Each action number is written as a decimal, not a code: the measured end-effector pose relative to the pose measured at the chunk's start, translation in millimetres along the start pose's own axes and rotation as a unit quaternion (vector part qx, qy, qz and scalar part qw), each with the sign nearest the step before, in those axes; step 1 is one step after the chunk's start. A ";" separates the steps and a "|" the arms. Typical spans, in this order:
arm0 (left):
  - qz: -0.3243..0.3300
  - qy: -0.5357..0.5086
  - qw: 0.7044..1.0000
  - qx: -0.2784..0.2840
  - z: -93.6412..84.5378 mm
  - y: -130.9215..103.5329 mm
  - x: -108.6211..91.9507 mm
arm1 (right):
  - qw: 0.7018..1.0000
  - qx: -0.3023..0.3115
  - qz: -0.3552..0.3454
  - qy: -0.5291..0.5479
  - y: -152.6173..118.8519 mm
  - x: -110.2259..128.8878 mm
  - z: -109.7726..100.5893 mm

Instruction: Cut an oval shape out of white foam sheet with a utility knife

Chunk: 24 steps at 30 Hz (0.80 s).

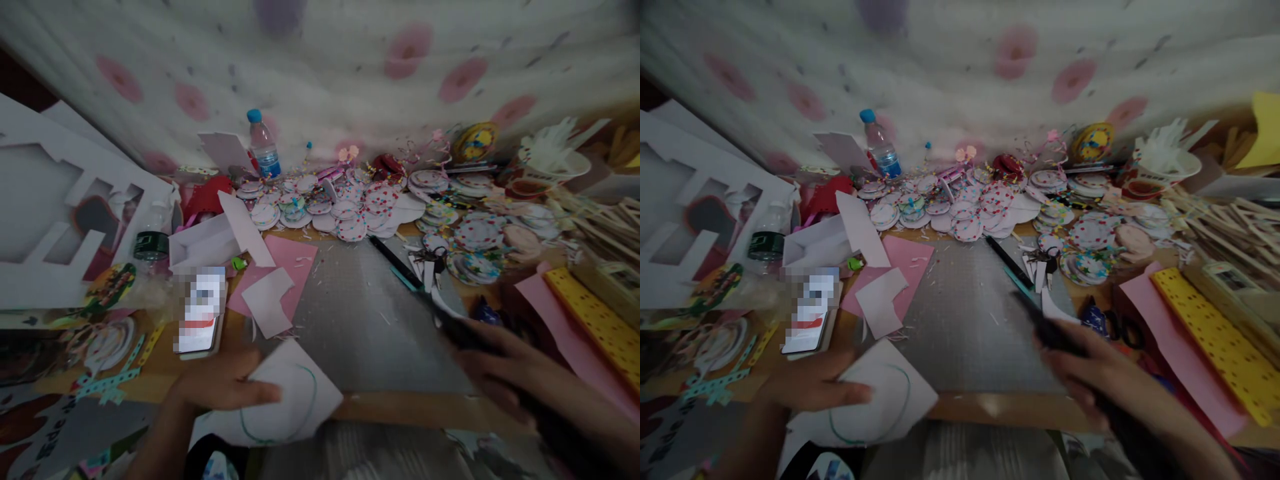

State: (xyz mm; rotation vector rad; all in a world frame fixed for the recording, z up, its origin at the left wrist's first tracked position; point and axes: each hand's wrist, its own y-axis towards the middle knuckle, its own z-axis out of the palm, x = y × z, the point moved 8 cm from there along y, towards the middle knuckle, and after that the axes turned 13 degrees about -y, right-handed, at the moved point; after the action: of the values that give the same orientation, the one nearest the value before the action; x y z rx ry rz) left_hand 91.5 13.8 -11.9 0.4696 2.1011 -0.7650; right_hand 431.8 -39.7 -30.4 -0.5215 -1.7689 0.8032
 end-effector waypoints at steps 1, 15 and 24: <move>-0.073 -0.106 0.992 -0.004 -1.8 -7.6 19.9 | 0.999 -0.040 0.003 0.027 2.5 -7.0 -12.2; -0.123 -0.525 0.837 0.092 64.3 26.8 -4.4 | 0.963 0.075 -0.157 0.206 28.9 37.5 103.7; -0.152 -0.620 0.766 0.073 89.8 31.5 -9.3 | 0.920 0.080 -0.050 0.381 36.1 23.8 110.2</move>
State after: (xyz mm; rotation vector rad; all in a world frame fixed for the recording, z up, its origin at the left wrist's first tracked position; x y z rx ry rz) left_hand 166.9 -23.0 -57.7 -0.3087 0.8423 -1.0236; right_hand 318.7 -28.3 -63.5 -0.5342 -0.9894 0.5553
